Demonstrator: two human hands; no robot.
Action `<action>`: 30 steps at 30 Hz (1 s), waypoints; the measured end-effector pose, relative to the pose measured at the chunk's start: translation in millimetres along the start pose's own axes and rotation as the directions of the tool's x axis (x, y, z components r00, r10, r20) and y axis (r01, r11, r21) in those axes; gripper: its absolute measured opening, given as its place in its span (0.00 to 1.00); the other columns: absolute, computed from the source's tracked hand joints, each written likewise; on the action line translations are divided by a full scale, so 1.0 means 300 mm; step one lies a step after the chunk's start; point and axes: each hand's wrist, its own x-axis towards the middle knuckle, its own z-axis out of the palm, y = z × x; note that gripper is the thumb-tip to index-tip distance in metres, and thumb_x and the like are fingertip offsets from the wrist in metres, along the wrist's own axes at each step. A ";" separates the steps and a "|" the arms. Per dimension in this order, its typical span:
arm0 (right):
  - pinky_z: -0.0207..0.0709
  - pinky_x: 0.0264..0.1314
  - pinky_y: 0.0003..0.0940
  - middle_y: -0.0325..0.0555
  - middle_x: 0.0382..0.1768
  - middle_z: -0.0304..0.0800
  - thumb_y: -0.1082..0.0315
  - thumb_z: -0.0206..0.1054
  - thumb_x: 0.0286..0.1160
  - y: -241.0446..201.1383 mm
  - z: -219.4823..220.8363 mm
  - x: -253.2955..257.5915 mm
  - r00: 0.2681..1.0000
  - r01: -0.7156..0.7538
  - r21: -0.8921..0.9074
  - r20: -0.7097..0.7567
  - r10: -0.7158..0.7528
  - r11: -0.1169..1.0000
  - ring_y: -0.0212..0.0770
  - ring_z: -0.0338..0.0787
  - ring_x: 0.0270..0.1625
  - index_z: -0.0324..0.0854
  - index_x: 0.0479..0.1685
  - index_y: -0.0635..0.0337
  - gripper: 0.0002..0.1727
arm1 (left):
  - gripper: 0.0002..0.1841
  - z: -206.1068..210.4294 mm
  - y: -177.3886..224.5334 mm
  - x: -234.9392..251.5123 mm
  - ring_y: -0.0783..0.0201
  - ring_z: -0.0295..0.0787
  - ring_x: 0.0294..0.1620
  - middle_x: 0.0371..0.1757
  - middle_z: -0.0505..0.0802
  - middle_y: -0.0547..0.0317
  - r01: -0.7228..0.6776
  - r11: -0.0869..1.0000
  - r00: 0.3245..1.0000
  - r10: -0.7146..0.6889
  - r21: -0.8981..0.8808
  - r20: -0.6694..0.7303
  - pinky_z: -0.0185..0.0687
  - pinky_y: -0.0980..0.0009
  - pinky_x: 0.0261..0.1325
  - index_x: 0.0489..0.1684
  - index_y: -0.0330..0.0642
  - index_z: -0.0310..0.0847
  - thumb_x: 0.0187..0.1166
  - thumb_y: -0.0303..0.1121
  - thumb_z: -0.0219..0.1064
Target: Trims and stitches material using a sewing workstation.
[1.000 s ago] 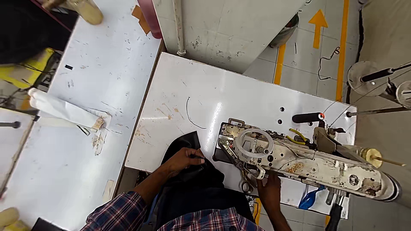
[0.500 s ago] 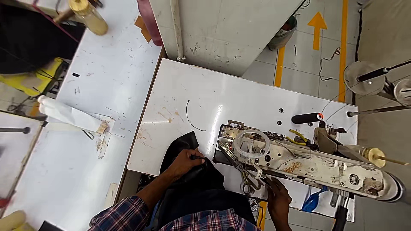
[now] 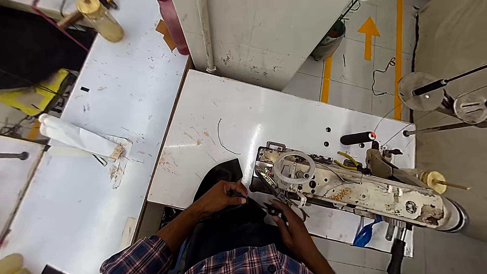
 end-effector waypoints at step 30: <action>0.83 0.57 0.33 0.37 0.51 0.90 0.43 0.61 0.84 -0.106 0.032 0.198 0.966 -0.144 -0.096 0.205 0.161 0.985 0.31 0.88 0.49 0.87 0.61 0.49 0.23 | 0.10 0.021 -0.035 -0.022 0.73 0.82 0.31 0.42 0.91 0.64 -0.010 1.000 0.999 0.011 0.024 -0.042 0.80 0.75 0.37 0.47 0.45 0.91 0.76 0.38 0.76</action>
